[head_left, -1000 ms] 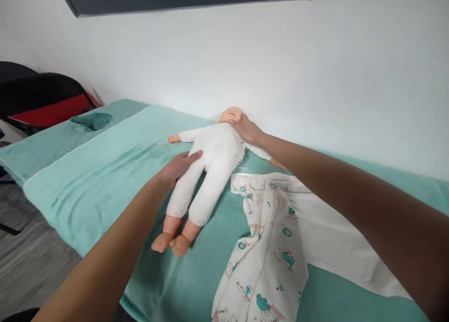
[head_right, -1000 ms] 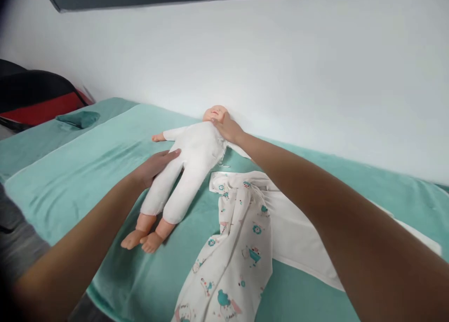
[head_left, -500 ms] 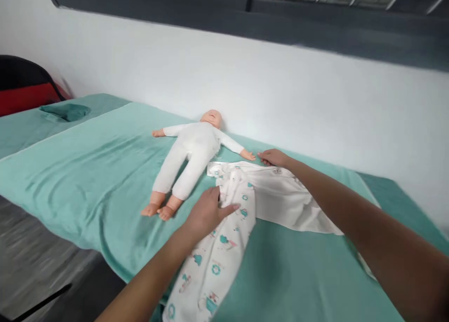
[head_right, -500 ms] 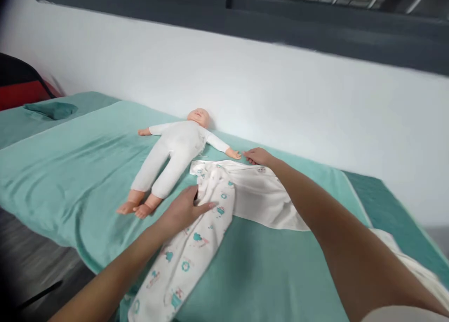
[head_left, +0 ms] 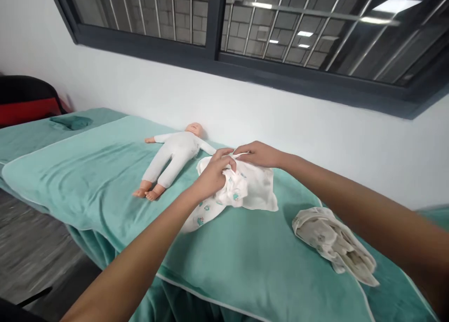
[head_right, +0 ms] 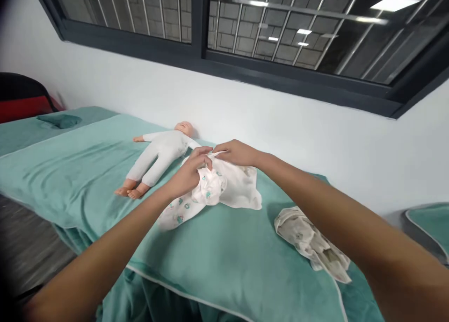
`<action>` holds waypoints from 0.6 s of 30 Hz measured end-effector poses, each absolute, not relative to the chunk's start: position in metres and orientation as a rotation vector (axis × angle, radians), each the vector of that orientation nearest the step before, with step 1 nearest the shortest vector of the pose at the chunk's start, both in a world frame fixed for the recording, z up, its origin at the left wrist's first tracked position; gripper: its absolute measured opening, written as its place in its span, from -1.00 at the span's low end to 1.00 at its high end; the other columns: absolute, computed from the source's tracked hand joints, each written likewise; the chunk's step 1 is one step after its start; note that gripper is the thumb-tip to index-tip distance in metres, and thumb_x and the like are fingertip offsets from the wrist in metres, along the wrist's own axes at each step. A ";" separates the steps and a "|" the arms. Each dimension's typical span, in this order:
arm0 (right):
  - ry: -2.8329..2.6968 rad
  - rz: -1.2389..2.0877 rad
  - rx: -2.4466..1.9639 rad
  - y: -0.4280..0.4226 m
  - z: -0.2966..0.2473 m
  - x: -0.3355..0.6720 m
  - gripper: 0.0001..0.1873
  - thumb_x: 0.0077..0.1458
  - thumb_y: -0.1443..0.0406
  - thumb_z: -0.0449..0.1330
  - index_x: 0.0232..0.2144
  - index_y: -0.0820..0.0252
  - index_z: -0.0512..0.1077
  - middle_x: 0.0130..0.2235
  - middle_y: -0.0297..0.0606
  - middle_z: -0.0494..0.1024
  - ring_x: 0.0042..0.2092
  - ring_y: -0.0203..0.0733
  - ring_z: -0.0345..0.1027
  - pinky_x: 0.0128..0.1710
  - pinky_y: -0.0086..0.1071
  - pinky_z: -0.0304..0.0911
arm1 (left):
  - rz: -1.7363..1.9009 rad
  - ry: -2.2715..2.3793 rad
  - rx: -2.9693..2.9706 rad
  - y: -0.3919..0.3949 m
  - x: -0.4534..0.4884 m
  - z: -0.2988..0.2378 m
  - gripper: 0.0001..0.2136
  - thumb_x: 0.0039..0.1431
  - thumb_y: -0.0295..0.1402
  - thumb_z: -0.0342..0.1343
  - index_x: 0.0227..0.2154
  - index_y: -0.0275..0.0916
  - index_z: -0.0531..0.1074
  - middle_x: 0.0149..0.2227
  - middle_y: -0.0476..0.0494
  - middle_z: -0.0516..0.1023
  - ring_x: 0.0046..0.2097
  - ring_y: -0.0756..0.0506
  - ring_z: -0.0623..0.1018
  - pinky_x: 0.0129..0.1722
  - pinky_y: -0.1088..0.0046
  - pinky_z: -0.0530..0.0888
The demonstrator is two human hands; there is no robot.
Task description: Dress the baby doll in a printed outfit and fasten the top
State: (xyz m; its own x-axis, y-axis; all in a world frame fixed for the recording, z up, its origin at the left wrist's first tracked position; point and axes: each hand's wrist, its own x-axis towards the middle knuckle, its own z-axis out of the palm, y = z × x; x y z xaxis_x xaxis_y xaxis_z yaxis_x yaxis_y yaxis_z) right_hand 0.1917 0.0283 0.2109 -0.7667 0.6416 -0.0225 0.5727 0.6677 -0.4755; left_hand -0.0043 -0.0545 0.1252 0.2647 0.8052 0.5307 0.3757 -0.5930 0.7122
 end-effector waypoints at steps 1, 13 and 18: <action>-2.758 0.657 -0.937 0.015 0.228 0.192 -0.63 0.23 0.14 0.08 -0.08 0.14 0.57 -0.07 -0.28 0.64 -0.06 -0.12 0.46 -0.06 -0.33 0.23 | 1.290 1.117 2.106 -0.055 0.000 0.135 -0.75 0.01 -0.59 -0.02 -0.26 -0.19 0.37 0.10 -0.19 0.41 0.12 -0.12 0.43 0.06 0.31 0.39; -2.624 0.284 -1.445 -0.092 0.291 0.230 -0.59 0.21 0.03 0.10 -0.12 0.16 0.54 -0.11 -0.09 0.64 -0.14 0.06 0.47 -0.13 -0.21 0.30 | 1.630 1.615 2.242 -0.103 0.017 0.230 -0.92 0.12 -0.46 0.00 -0.34 -0.16 0.32 -0.46 -0.03 0.41 -0.33 -0.11 0.40 -0.29 0.38 0.28; -2.213 0.939 -0.995 -0.120 0.216 0.211 -0.56 0.17 -0.03 0.15 -0.08 0.09 0.56 0.03 -0.19 0.61 0.15 0.12 0.35 0.24 -0.03 0.16 | 2.094 1.143 1.866 -0.137 0.033 0.206 -0.87 0.03 -0.50 0.03 -0.43 -0.17 0.19 -0.39 0.00 0.37 -0.29 -0.04 0.40 -0.24 0.42 0.37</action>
